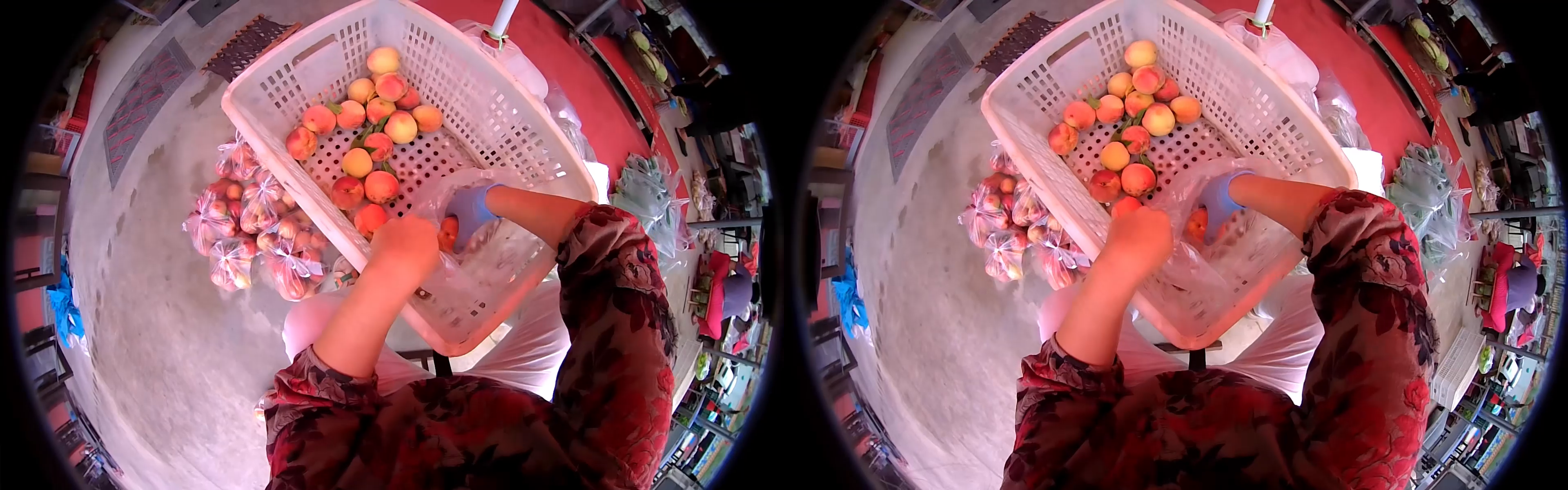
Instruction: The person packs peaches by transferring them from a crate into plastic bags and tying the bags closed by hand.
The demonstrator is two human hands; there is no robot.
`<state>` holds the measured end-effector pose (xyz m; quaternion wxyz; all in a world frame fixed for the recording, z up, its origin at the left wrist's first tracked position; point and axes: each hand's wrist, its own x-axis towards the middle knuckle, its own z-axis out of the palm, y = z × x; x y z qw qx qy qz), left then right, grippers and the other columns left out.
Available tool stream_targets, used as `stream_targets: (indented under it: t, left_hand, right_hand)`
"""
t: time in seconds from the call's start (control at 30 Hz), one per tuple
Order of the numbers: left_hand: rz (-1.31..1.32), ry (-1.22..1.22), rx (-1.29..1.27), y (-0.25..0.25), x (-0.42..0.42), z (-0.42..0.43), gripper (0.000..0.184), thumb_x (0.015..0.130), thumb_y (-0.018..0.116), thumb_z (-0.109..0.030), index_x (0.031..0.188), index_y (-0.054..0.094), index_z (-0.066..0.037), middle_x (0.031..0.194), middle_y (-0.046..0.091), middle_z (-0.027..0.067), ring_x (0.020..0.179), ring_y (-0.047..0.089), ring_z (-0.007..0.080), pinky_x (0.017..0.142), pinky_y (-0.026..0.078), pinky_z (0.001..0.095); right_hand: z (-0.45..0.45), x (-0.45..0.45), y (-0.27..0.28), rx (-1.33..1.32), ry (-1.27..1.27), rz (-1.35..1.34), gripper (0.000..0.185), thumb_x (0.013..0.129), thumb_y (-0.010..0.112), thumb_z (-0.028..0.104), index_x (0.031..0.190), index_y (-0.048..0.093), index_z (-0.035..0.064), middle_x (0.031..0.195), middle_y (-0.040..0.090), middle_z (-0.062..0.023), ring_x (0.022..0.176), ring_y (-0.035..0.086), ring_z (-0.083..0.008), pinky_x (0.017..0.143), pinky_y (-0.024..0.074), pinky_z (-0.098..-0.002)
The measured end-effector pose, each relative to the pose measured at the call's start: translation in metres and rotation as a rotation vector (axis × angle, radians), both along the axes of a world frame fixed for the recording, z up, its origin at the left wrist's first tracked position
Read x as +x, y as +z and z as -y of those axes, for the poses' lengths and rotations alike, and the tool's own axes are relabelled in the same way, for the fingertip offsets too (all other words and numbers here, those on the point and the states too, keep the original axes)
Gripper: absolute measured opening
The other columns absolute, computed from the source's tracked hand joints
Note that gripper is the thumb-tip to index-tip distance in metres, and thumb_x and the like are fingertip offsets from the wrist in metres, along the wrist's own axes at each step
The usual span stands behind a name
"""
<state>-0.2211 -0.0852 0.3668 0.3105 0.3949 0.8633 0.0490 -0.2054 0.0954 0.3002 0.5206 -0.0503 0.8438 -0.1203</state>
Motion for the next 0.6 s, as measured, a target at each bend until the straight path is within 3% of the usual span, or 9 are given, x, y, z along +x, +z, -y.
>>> stream_targets:
  t: [0.1,0.2,0.3,0.37,0.43,0.53,0.57,0.6]
  left_hand:
    - [-0.041,0.059,0.015,0.001,0.002,0.000,0.018,0.076,0.051,-0.009,0.085,0.065,-0.002,0.087,0.065,0.0143,0.083,0.064,0.0288,0.070,0.051,0.0369]
    - [-0.074,0.001,0.041,-0.002,0.002,0.002,0.016,0.074,0.053,-0.006,0.084,0.065,-0.002,0.088,0.064,0.0139,0.083,0.063,0.0284,0.069,0.052,0.0367]
    - [-0.078,0.014,0.069,-0.007,0.002,0.002,0.016,0.073,0.054,-0.006,0.084,0.065,-0.003,0.088,0.064,0.0137,0.085,0.063,0.0277,0.069,0.052,0.0361]
    - [-0.030,0.002,0.055,-0.006,0.000,0.000,0.017,0.072,0.053,-0.007,0.083,0.064,-0.002,0.085,0.064,0.0157,0.084,0.063,0.0296,0.070,0.050,0.0377]
    - [-0.018,-0.027,0.044,-0.005,0.000,0.001,0.018,0.071,0.052,-0.008,0.083,0.064,-0.002,0.083,0.064,0.0164,0.083,0.062,0.0303,0.070,0.049,0.0383]
    - [-0.045,-0.062,0.052,-0.006,0.000,0.002,0.017,0.070,0.053,-0.007,0.082,0.064,-0.002,0.082,0.065,0.0157,0.080,0.063,0.0297,0.069,0.050,0.0384]
    - [-0.040,-0.055,0.057,-0.009,0.001,0.002,0.016,0.070,0.053,-0.007,0.081,0.064,-0.002,0.082,0.065,0.0154,0.079,0.063,0.0296,0.068,0.050,0.0388]
    - [-0.036,-0.049,0.061,-0.011,0.001,0.002,0.016,0.070,0.053,-0.007,0.080,0.064,-0.002,0.081,0.065,0.0151,0.078,0.064,0.0295,0.067,0.050,0.0392]
  right_hand:
    - [-0.014,0.006,-0.046,0.264,0.222,-0.180,0.051,0.058,0.070,0.044,0.098,0.065,0.0126,0.096,0.064,-0.0084,0.086,0.060,-0.0251,0.076,0.0467,-0.0348]
    - [-0.025,-0.001,-0.046,0.209,0.186,-0.098,0.044,0.064,0.066,0.041,0.096,0.065,0.0108,0.089,0.065,-0.0093,0.080,0.061,-0.0240,0.074,0.0471,-0.0336]
    - [-0.017,-0.029,0.033,-0.007,-0.040,-0.235,0.039,0.070,0.062,0.036,0.093,0.064,0.0054,0.085,0.065,-0.0112,0.075,0.061,-0.0243,0.071,0.0475,-0.0331]
    - [-0.022,-0.050,0.060,-0.277,-0.548,-0.257,0.038,0.074,0.053,0.039,0.084,0.065,0.0038,0.080,0.064,-0.0116,0.075,0.060,-0.0256,0.073,0.0464,-0.0363]
    - [-0.027,-0.077,0.045,-0.249,-0.690,-0.567,0.044,0.074,0.054,0.044,0.086,0.063,0.0023,0.089,0.063,-0.0144,0.084,0.059,-0.0286,0.076,0.0456,-0.0369]
    - [-0.035,-0.113,-0.026,0.156,-0.361,-0.837,0.053,0.074,0.054,0.050,0.095,0.058,0.0015,0.102,0.059,-0.0189,0.097,0.054,-0.0305,0.081,0.0437,-0.0379]
    - [-0.034,-0.122,-0.040,0.157,-0.412,-0.738,0.068,0.070,0.055,0.058,0.110,0.053,0.0030,0.113,0.053,-0.0208,0.108,0.048,-0.0321,0.087,0.0401,-0.0402]
    - [-0.032,-0.132,-0.056,0.208,-0.390,-0.723,0.072,0.068,0.054,0.060,0.114,0.051,0.0046,0.113,0.053,-0.0197,0.109,0.046,-0.0329,0.089,0.0383,-0.0408]
